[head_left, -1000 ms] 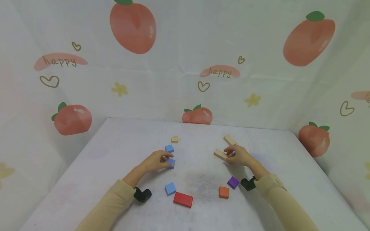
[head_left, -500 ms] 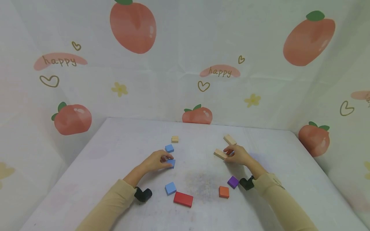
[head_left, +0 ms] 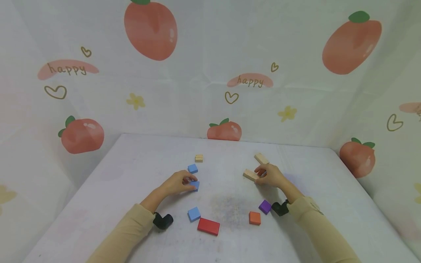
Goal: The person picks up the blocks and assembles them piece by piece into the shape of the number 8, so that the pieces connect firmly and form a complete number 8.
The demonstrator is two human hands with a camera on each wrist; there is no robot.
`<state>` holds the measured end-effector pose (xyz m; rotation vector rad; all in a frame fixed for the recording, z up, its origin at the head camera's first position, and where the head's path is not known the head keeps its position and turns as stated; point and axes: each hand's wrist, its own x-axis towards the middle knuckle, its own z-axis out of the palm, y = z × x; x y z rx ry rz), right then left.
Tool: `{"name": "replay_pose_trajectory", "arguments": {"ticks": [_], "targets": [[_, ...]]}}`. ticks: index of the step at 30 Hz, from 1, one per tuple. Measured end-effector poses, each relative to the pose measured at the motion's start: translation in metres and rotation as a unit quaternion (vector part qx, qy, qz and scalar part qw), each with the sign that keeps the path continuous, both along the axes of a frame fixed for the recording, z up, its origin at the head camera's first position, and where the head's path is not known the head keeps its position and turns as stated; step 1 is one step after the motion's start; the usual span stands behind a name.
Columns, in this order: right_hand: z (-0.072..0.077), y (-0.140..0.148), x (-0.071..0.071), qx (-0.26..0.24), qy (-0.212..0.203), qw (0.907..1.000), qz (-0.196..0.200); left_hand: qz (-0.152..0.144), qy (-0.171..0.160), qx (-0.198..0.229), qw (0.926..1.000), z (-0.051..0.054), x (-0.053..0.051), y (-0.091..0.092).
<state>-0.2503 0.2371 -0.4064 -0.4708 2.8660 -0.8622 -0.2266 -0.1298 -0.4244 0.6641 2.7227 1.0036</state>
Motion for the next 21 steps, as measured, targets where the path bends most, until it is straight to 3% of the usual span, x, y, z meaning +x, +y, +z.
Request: {"name": "replay_pose_trajectory", "arguments": {"ticks": [13,21], "targets": [[0.008,-0.001,0.0,-0.019,0.011,0.9994,0.027,0.002,-0.003,0.005,1.0,-0.002,0.0,0.0],[0.012,-0.009,-0.001,-0.035,0.021,0.9968,0.069,0.004,-0.004,0.006,1.0,0.0,0.001,0.0]]}}
